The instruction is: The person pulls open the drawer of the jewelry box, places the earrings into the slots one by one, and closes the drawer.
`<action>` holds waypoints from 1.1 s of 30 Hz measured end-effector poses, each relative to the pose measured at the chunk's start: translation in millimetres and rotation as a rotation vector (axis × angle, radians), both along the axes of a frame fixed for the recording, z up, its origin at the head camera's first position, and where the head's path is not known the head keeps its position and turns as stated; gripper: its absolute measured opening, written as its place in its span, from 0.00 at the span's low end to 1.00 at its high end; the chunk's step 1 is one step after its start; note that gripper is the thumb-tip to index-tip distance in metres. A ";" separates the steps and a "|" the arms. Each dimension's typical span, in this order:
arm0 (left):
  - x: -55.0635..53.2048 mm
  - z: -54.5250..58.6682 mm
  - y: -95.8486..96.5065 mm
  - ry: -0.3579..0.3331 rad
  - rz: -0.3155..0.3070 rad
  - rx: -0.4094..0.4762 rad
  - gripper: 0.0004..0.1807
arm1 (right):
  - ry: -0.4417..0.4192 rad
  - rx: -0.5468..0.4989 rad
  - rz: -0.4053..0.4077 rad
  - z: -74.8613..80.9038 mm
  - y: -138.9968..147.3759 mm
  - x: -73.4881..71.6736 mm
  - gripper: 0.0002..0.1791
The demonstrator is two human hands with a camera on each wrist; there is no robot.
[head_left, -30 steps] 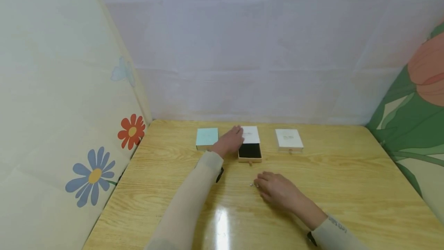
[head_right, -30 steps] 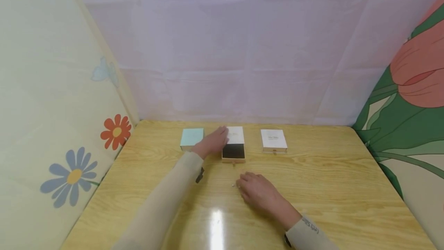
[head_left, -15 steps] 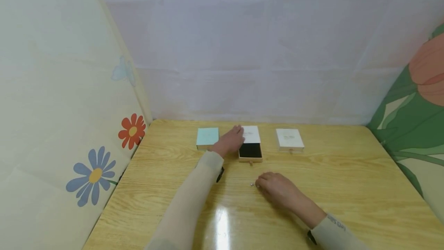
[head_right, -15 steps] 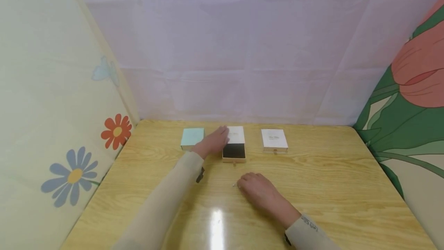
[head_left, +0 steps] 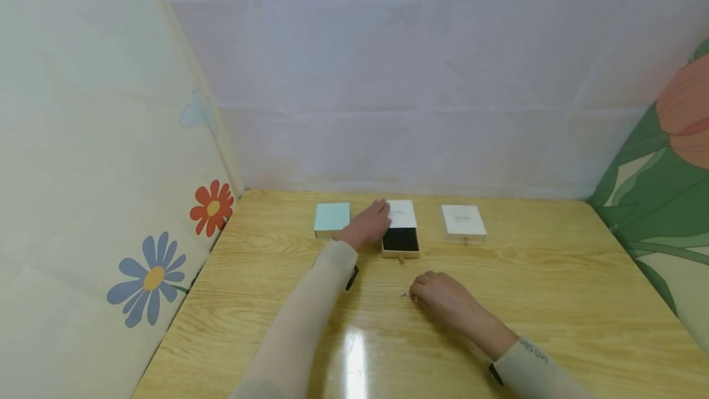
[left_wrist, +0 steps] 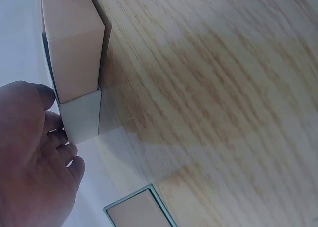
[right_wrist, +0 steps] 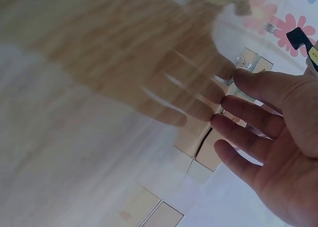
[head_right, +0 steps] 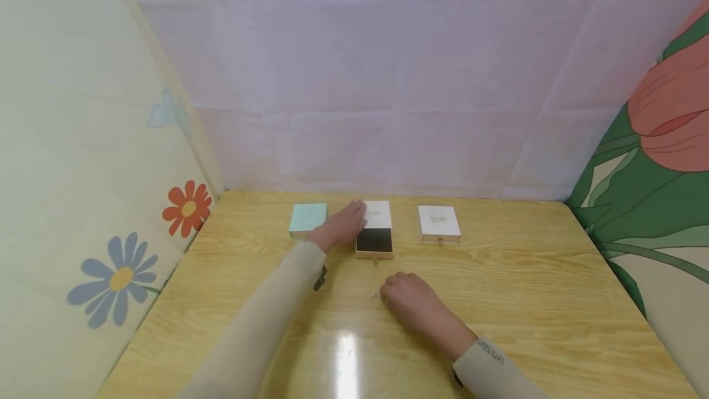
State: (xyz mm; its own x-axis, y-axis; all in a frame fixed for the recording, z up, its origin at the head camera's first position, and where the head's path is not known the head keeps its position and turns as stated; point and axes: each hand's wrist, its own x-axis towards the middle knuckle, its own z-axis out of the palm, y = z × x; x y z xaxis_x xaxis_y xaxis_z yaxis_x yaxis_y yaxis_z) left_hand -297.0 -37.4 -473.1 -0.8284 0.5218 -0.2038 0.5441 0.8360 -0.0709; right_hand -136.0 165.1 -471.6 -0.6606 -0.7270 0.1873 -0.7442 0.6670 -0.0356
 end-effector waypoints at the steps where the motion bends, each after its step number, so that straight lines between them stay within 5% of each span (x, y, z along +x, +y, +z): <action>1: 0.1 0.2 0.0 0.007 -0.004 -0.007 0.32 | -0.004 0.005 -0.002 0.1 -0.2 -0.3 0.03; 10: 1.1 1.9 -0.1 0.007 0.000 -0.005 0.31 | -0.062 0.035 -0.028 3.6 -2.6 -1.0 0.04; 33: 1.5 2.1 1.3 0.000 0.006 -0.011 0.32 | -0.029 0.038 -0.060 0.0 -0.3 -1.4 0.05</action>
